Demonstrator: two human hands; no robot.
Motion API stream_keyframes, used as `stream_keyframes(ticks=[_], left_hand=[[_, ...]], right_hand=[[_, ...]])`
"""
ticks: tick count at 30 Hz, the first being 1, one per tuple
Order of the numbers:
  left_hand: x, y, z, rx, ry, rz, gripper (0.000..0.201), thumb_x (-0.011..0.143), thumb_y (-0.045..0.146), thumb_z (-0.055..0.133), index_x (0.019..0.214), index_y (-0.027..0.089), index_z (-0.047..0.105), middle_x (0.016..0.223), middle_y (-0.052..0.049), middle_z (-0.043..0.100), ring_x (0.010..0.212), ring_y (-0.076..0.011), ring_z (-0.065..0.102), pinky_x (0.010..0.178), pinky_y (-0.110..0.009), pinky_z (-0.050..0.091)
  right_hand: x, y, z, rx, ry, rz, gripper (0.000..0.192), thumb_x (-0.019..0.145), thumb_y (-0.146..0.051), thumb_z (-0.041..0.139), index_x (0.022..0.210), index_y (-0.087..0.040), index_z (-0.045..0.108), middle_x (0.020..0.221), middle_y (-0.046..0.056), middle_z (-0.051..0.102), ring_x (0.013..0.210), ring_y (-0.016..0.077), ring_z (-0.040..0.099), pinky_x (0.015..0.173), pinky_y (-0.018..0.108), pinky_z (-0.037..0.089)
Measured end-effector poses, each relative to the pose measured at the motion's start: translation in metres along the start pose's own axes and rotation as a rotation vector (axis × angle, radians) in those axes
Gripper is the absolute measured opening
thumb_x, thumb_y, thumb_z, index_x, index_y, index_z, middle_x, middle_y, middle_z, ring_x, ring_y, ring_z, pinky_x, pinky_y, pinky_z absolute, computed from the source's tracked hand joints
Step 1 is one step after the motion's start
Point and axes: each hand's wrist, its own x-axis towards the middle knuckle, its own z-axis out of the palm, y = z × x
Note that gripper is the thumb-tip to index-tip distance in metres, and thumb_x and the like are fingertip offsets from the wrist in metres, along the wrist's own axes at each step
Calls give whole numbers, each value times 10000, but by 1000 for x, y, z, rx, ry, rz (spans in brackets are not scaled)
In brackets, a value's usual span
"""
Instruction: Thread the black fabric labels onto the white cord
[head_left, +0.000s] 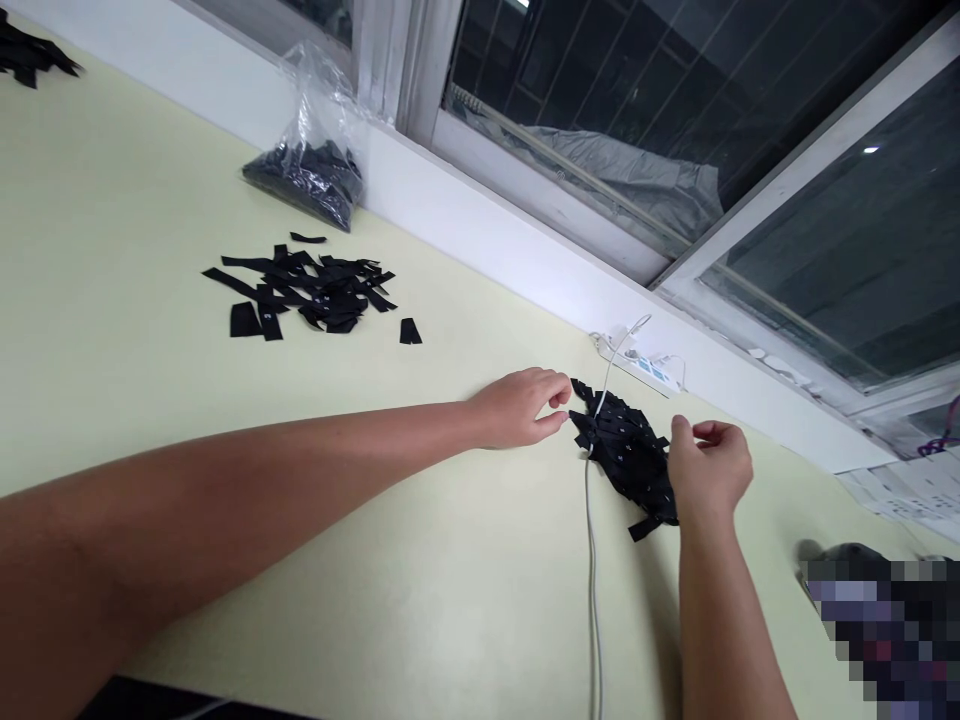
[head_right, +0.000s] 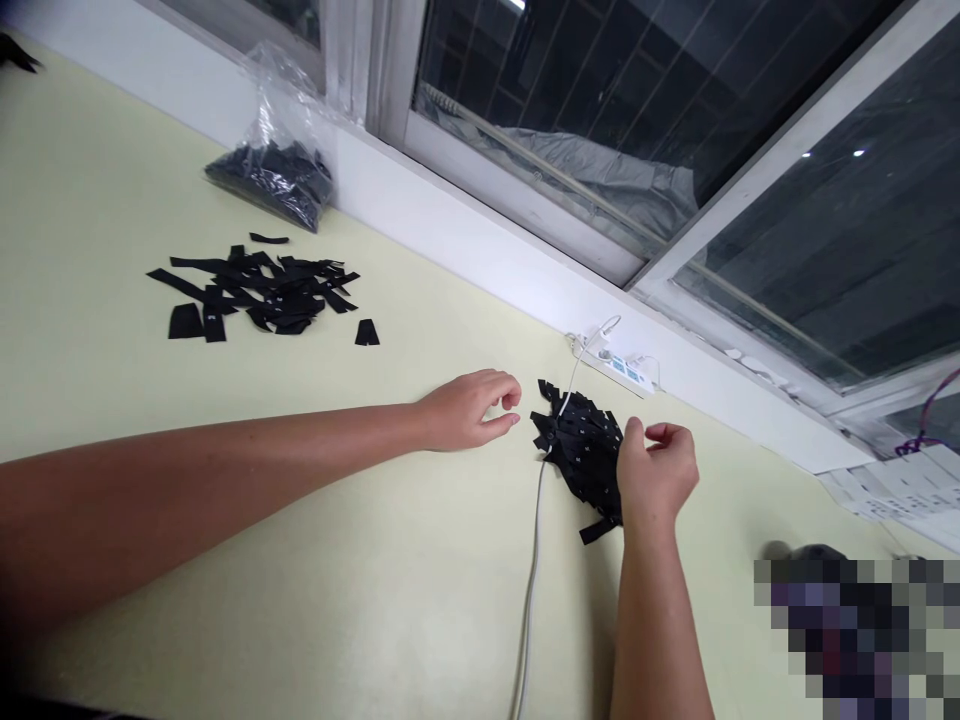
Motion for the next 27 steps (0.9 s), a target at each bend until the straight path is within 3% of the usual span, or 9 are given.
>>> stream_keyframes(ticks=[2, 4, 8, 12, 15, 17, 21, 24, 27], left_hand=[[-1, 5, 1, 15, 22, -80, 306, 843, 407, 653, 756, 208, 437, 701, 14, 527, 644, -143, 468, 607, -309, 363], [-1, 14, 2, 3, -2, -135, 487, 801, 496, 690, 629, 213, 333, 557, 38, 396, 546, -122, 364, 538, -305, 291], [5, 25, -11, 29, -112, -161, 434, 893, 278, 539, 537, 202, 302, 507, 14, 372, 492, -115, 337, 506, -302, 296], [8, 5, -77, 410, -51, -397, 104, 843, 235, 608, 770, 165, 580, 741, -67, 604, 704, -199, 578, 642, -310, 445], [-5, -20, -131, 651, 23, -690, 261, 798, 300, 689, 998, 142, 632, 1006, -137, 657, 981, -285, 618, 840, -356, 491], [-19, -35, -151, 666, 8, -794, 270, 790, 310, 708, 983, 130, 649, 1044, -164, 659, 1053, -320, 606, 907, -377, 479], [-36, -54, -152, 617, -18, -825, 18, 789, 145, 665, 791, 128, 660, 914, -157, 677, 1013, -301, 601, 914, -381, 461], [-33, -54, -140, 610, 0, -777, 70, 787, 106, 614, 741, 145, 650, 895, -144, 682, 945, -282, 603, 879, -384, 461], [-23, -37, -116, 507, 87, -609, 121, 842, 156, 557, 820, 166, 676, 923, -106, 699, 889, -233, 606, 835, -338, 461]], right_hand=[[-13, -9, 5, 85, -2, 42, 391, 748, -412, 649, 619, -267, 309, 556, -47, 349, 511, 143, 326, 558, 351, 346], [-28, -17, 9, 209, 10, 51, 462, 768, -359, 614, 602, -267, 193, 557, -60, 178, 510, 121, 184, 498, 329, 245], [-54, -30, 16, 287, -58, -44, 456, 803, -328, 568, 592, -263, 169, 581, -47, 142, 539, 122, 159, 499, 322, 225], [-65, -34, 19, 238, -186, -139, 499, 810, -392, 589, 586, -256, 164, 555, -51, 157, 531, 120, 186, 503, 318, 240], [-64, -36, 18, 239, -206, -183, 498, 812, -401, 588, 591, -254, 168, 543, -55, 162, 528, 118, 192, 507, 311, 248], [-63, -38, 16, 249, -207, -203, 496, 816, -401, 586, 589, -251, 171, 536, -58, 165, 523, 115, 195, 507, 306, 248], [-60, -39, 16, 280, -240, -251, 493, 831, -387, 575, 587, -245, 172, 537, -60, 172, 527, 110, 197, 513, 298, 244], [-59, -38, 18, 301, -261, -267, 505, 842, -385, 580, 590, -239, 167, 536, -64, 172, 529, 107, 195, 517, 293, 247], [-62, -42, 19, 340, -300, -258, 495, 845, -424, 624, 584, -232, 249, 522, -71, 241, 513, 100, 244, 513, 280, 275]])
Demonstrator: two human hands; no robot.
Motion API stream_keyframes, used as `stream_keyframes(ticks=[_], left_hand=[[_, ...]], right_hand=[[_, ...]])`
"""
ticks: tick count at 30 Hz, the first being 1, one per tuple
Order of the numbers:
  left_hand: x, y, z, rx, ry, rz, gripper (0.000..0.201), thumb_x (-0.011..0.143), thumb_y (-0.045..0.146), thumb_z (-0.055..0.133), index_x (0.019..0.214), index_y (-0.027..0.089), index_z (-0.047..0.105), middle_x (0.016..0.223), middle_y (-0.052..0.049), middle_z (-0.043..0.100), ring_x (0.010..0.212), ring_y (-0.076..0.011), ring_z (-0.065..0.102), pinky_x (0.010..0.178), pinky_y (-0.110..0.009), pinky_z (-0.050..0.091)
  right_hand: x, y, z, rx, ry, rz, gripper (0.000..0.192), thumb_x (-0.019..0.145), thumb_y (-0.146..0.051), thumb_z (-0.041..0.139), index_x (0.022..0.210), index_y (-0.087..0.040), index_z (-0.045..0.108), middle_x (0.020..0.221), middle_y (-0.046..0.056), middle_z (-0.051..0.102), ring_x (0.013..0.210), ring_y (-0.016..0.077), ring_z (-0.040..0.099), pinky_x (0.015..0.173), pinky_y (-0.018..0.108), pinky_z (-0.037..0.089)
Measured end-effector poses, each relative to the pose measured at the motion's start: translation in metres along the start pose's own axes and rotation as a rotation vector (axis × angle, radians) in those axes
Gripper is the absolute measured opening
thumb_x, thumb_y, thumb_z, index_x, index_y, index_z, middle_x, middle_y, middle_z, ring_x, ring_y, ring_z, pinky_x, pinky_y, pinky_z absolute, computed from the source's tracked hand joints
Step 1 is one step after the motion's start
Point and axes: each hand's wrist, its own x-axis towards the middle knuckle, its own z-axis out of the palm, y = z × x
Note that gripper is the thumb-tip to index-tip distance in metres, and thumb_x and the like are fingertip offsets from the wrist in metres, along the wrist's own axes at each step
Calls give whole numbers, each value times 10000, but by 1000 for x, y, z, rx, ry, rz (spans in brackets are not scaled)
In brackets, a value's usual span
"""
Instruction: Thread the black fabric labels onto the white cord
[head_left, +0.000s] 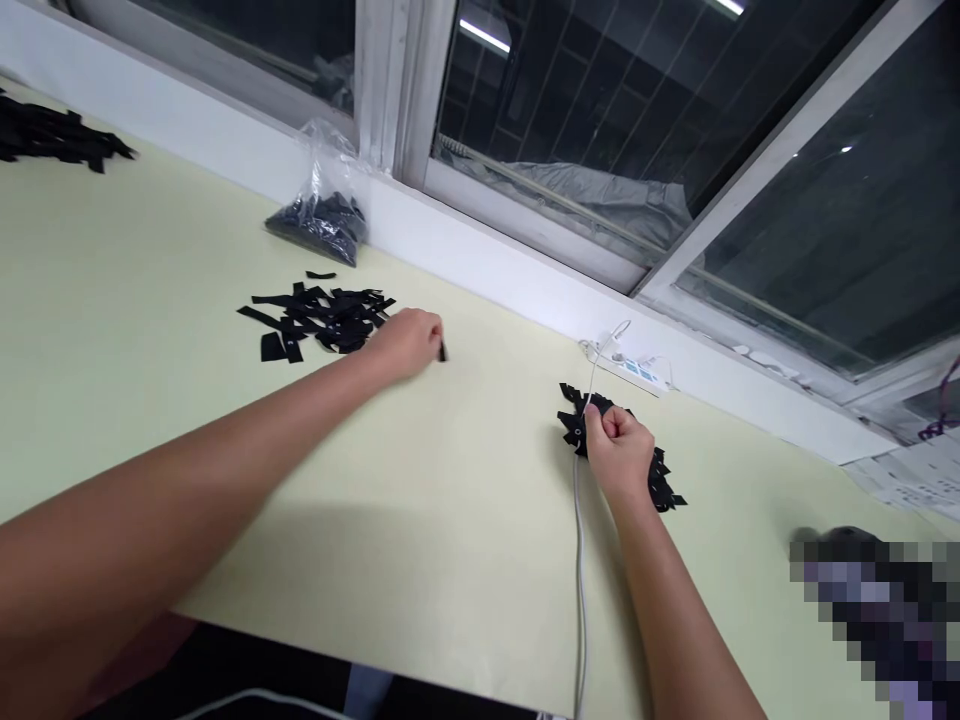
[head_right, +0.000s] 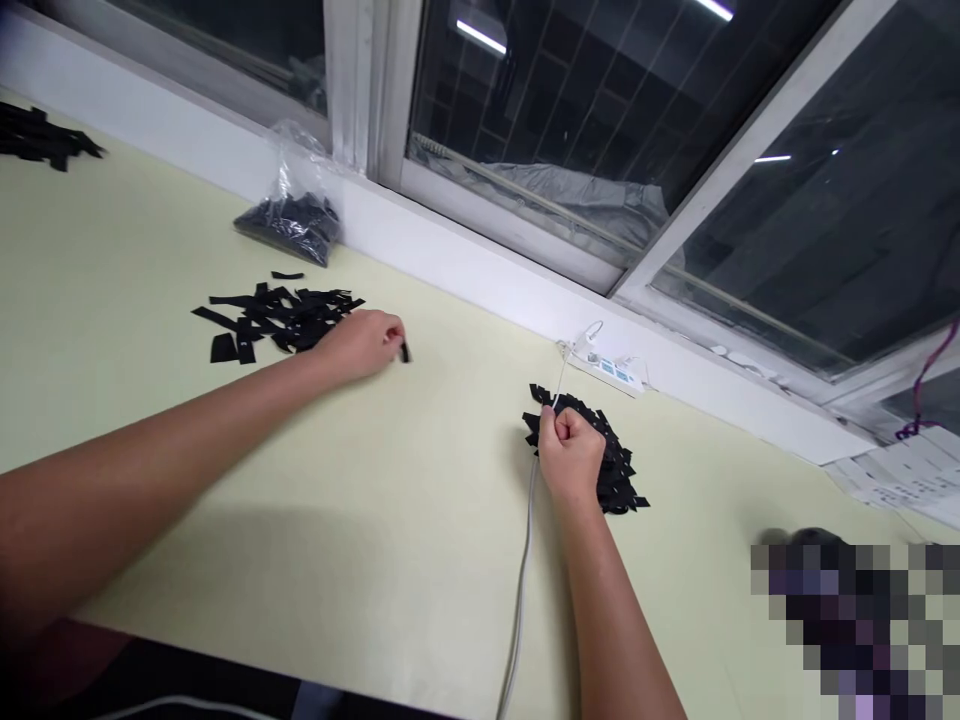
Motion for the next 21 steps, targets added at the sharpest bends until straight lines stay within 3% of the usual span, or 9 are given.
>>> stream_keyframes(ticks=[2, 4, 6, 8, 10, 13, 16, 21], left_hand=[[-10, 31, 14, -234, 4, 119, 143, 863, 211, 554, 877, 162, 688, 895, -82, 709, 788, -194, 610, 743, -304, 460], [-21, 66, 33, -443, -94, 212, 137, 855, 217, 556, 854, 151, 676, 827, -62, 705, 687, -161, 597, 647, -278, 437], [-31, 97, 52, -558, -162, 315, 126, 846, 211, 562, 831, 155, 674, 782, -42, 699, 659, -150, 586, 609, -269, 417], [-37, 116, 70, -641, -160, 288, 129, 853, 208, 547, 811, 159, 659, 739, -27, 684, 631, -138, 563, 580, -261, 397], [-38, 121, 83, -743, -175, 232, 154, 882, 230, 525, 835, 160, 654, 740, -19, 676, 636, -130, 562, 579, -251, 403], [-36, 114, 94, -852, -216, 203, 169, 904, 264, 518, 858, 161, 644, 732, -7, 651, 629, -117, 548, 575, -240, 407], [-34, 108, 96, -925, -256, 179, 177, 911, 283, 519, 850, 162, 633, 728, -3, 629, 632, -112, 543, 581, -239, 412], [-33, 108, 96, -1049, -315, 197, 196, 872, 344, 631, 880, 148, 632, 822, -34, 660, 712, -123, 586, 647, -253, 457]], right_hand=[[-2, -5, 4, 146, -93, 34, 359, 832, -479, 664, 686, -223, 459, 588, -55, 454, 520, 105, 390, 504, 266, 332], [-4, -10, 9, 350, -247, 82, 374, 809, -534, 695, 959, -208, 590, 817, 14, 649, 598, 136, 556, 492, 262, 398], [-5, -11, 13, 489, -393, 122, 494, 797, -563, 711, 1111, -195, 610, 932, 64, 698, 667, 171, 638, 489, 268, 446], [-4, -9, 16, 526, -440, 154, 493, 781, -564, 735, 1079, -178, 661, 846, 60, 708, 667, 181, 652, 507, 275, 481], [-3, -4, 17, 521, -419, 190, 472, 760, -551, 762, 1024, -165, 702, 763, 50, 705, 647, 177, 649, 536, 283, 510], [-1, 2, 16, 489, -407, 230, 451, 738, -537, 786, 976, -158, 728, 797, 71, 729, 644, 178, 661, 542, 289, 530], [0, 1, 14, 429, -389, 210, 410, 749, -528, 780, 942, -169, 738, 802, 67, 729, 637, 178, 663, 505, 275, 512], [1, -1, 9, 332, -354, 147, 378, 770, -522, 766, 922, -176, 746, 620, 7, 642, 520, 141, 579, 476, 264, 468]])
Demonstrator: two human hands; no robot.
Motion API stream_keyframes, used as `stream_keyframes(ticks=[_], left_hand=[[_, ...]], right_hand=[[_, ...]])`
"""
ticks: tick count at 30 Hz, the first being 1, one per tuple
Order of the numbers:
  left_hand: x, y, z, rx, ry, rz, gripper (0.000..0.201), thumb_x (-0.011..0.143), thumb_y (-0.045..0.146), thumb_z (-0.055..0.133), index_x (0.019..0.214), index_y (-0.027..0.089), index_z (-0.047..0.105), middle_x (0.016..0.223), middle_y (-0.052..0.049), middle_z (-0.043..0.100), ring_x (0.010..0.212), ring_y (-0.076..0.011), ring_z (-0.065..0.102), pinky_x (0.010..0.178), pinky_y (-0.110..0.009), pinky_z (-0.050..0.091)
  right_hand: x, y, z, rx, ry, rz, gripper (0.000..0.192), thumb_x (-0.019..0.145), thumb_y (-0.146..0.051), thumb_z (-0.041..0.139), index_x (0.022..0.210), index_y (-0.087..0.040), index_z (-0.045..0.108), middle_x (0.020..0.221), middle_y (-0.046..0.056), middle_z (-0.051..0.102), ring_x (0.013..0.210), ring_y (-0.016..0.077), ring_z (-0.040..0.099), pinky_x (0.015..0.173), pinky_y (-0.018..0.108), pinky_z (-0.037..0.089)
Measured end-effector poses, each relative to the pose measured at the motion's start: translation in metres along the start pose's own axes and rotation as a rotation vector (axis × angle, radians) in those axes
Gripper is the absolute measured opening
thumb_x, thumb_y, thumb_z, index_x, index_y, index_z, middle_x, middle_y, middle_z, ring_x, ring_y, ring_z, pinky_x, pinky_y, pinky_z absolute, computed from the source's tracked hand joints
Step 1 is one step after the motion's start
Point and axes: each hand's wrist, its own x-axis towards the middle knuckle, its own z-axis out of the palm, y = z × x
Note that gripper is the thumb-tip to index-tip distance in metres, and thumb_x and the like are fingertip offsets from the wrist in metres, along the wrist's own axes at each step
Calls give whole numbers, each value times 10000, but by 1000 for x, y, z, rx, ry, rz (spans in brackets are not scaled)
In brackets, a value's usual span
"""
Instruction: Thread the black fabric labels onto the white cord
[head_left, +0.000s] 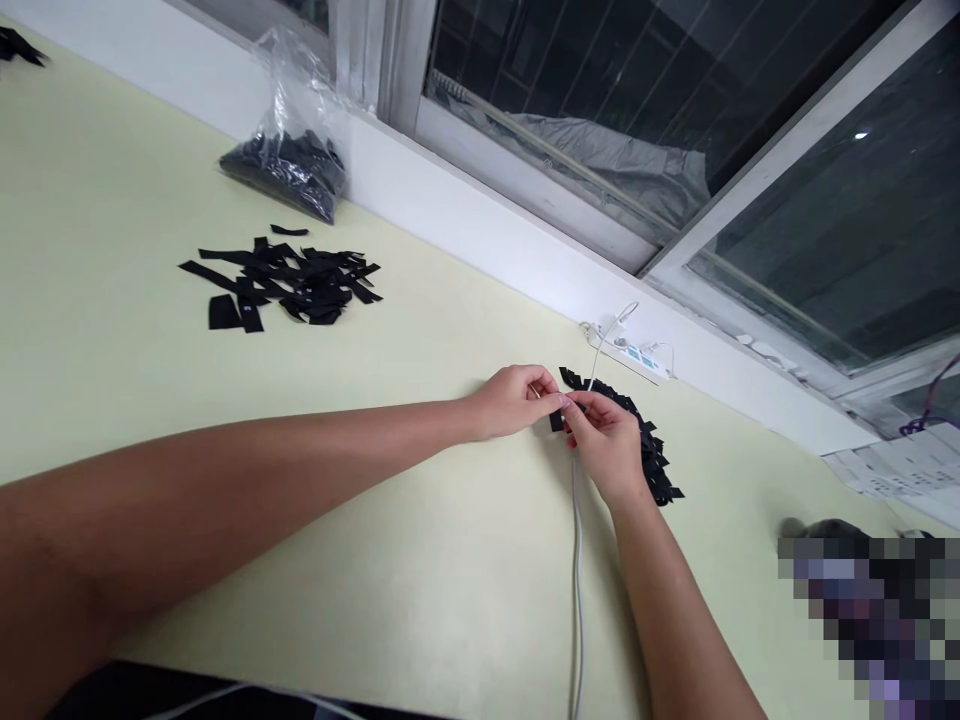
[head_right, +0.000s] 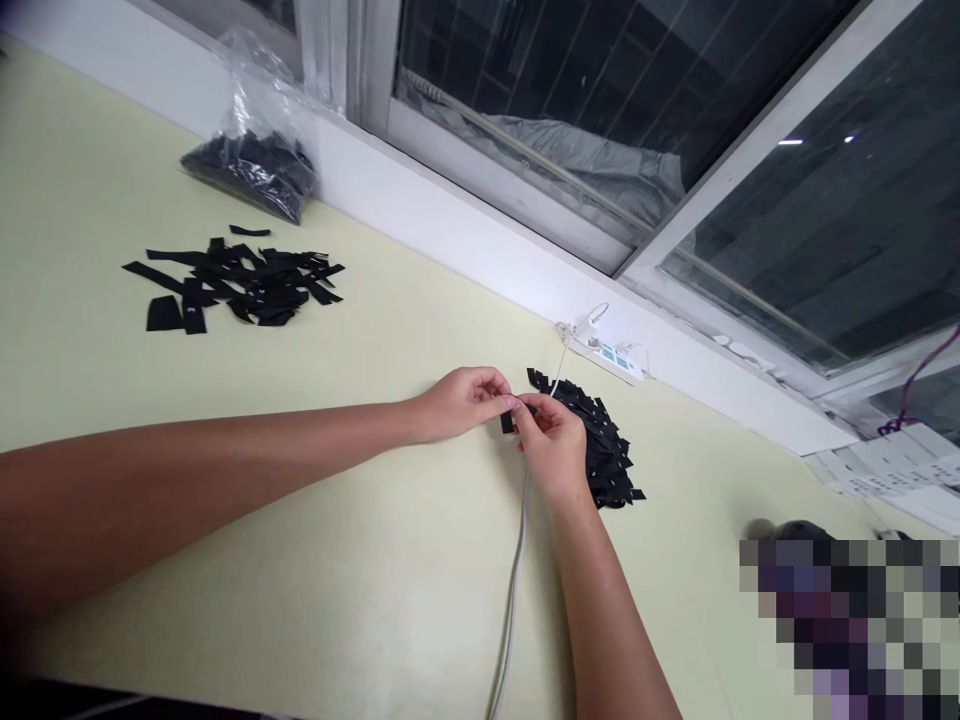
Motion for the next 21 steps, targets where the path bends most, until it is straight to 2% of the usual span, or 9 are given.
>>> stream_keyframes(ticks=[6, 11, 15, 21], left_hand=[[1, 0, 0, -76, 2, -9, 148, 880, 293, 615, 850, 149, 634, 797, -21, 644, 682, -103, 561, 624, -238, 440], [1, 8, -2, -179, -20, -138, 211, 897, 343, 603, 887, 139, 657, 787, -30, 637, 646, -105, 555, 583, -244, 436], [3, 6, -5, -170, -36, -159, 229, 869, 350, 631, 900, 130, 686, 738, -25, 613, 633, -108, 523, 576, -246, 409], [5, 2, -9, -178, -102, -176, 182, 812, 329, 638, 848, 161, 700, 748, -6, 590, 629, -96, 468, 584, -245, 371]], right_hand=[[-3, -3, 1, 46, 6, -42, 359, 771, -492, 771, 946, -182, 729, 862, 67, 733, 678, 176, 660, 522, 264, 506], [-4, 0, 1, -41, 52, -164, 257, 816, -418, 743, 951, -200, 752, 818, 37, 719, 651, 143, 601, 575, 272, 506], [-4, 2, 0, -114, 90, -243, 206, 833, -379, 732, 960, -221, 768, 828, 28, 719, 666, 144, 608, 613, 286, 511], [-3, 0, 0, -146, 84, -324, 171, 849, -352, 713, 963, -238, 770, 939, 41, 736, 827, 186, 665, 676, 305, 542]])
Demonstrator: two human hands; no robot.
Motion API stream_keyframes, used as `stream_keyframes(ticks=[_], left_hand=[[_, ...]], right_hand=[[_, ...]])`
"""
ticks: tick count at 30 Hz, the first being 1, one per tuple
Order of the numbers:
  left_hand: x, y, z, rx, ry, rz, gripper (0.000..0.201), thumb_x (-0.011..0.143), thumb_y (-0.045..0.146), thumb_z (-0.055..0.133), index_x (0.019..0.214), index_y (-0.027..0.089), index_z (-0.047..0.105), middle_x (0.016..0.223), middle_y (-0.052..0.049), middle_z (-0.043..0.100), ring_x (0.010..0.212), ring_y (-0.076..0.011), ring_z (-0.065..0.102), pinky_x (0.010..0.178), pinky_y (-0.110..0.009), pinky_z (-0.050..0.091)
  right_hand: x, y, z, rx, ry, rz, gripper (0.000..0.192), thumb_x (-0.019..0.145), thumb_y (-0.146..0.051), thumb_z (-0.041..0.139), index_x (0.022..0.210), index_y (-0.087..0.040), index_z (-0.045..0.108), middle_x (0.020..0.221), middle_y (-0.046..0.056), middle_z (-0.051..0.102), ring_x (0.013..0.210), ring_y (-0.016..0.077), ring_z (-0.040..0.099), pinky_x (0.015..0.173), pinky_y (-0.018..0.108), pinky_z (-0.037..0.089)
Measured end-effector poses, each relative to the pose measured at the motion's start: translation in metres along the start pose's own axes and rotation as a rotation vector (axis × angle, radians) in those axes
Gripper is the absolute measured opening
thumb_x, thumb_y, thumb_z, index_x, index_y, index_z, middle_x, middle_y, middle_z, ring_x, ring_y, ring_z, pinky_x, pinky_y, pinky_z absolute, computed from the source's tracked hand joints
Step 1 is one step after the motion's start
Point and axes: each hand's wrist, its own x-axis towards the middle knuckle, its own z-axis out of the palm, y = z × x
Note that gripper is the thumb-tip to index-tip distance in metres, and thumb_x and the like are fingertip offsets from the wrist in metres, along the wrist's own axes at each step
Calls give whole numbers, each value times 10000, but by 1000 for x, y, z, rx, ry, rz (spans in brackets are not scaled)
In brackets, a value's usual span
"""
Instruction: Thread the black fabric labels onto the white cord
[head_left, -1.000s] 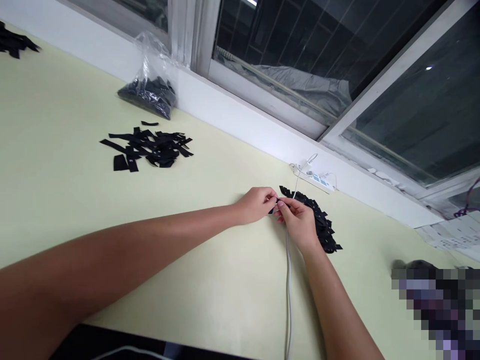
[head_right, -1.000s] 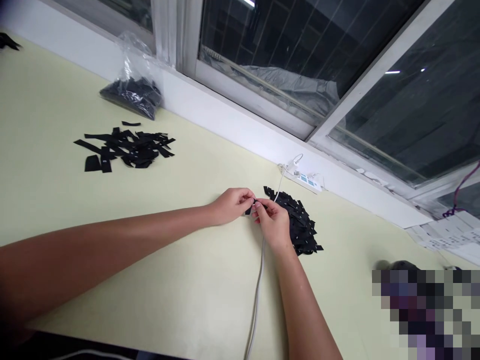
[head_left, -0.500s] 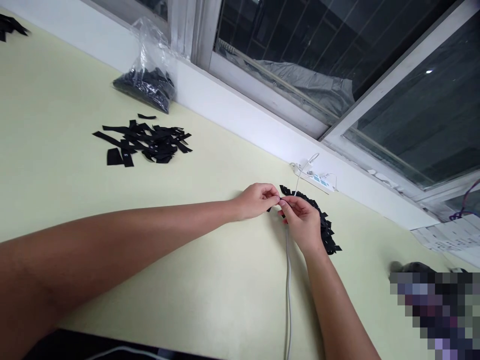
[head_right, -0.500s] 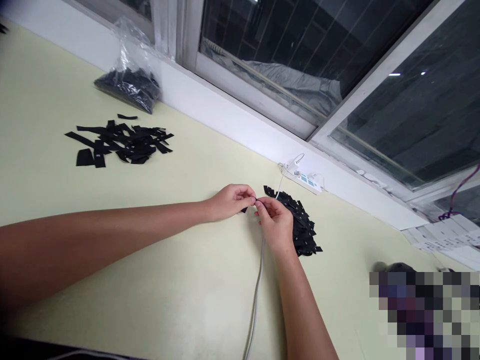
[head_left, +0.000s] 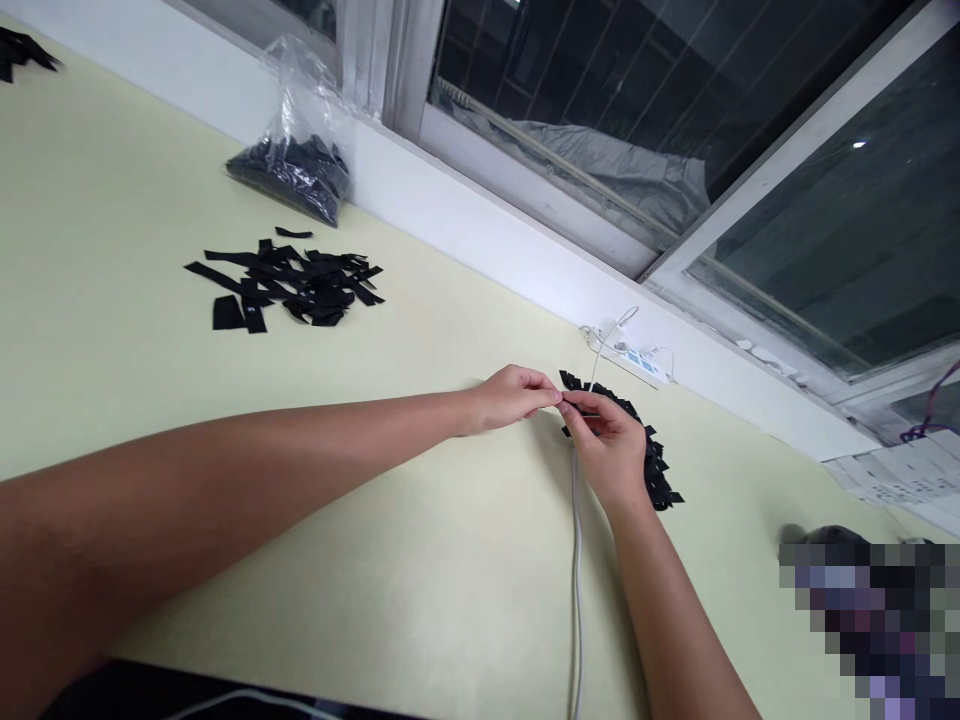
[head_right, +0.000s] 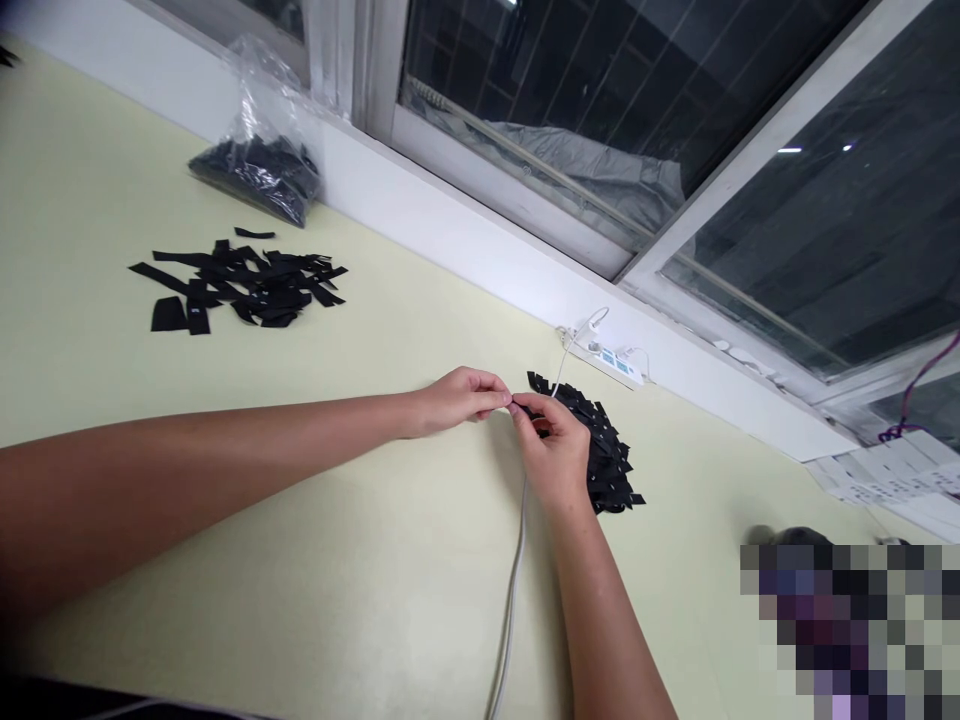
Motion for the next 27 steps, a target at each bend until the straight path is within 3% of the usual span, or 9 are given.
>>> stream_keyframes(ticks=[3, 7, 10, 14, 20, 27], left_hand=[[-1, 1, -1, -44, 15, 11, 145, 791, 310, 657, 838, 173, 674, 817, -10, 616, 685, -103, 502, 612, -247, 380], [-1, 0, 0, -54, 7, 95, 159, 816, 318, 671, 832, 159, 677, 888, -33, 658, 831, -134, 572, 769, -284, 434], [-1, -1, 1, -49, 12, 126, 160, 828, 305, 676, 837, 146, 678, 871, -34, 661, 848, -139, 584, 825, -299, 439], [-3, -1, 2, 16, 13, 168, 143, 827, 286, 672, 830, 143, 684, 858, -36, 674, 840, -142, 595, 817, -293, 454], [-7, -3, 6, 227, 30, 237, 109, 836, 246, 604, 823, 157, 666, 792, -14, 666, 747, -134, 579, 697, -266, 444], [-12, -2, 7, 353, 3, 232, 111, 828, 221, 560, 800, 162, 650, 725, 11, 613, 666, -117, 503, 608, -251, 376]], right_hand=[[1, 1, 0, -13, -14, -54, 177, 866, -346, 684, 980, -236, 763, 999, 57, 735, 910, 207, 671, 740, 339, 565], [2, 2, -3, -180, 40, -126, 196, 852, -383, 691, 971, -252, 775, 1129, 83, 695, 1073, 250, 636, 890, 424, 535], [2, 1, -5, -288, 71, -153, 199, 848, -395, 687, 961, -265, 786, 1082, 78, 694, 1049, 253, 623, 949, 456, 487], [1, -2, -6, -295, 49, -133, 182, 875, -366, 632, 914, -264, 777, 947, 47, 745, 949, 235, 642, 887, 409, 502], [-1, -8, -7, -272, -43, -14, 200, 827, -319, 637, 965, -234, 753, 909, 36, 764, 781, 207, 702, 769, 343, 555], [-2, -14, -12, -290, -154, -58, 196, 813, -245, 628, 951, -247, 767, 882, 5, 778, 782, 204, 745, 740, 304, 583]])
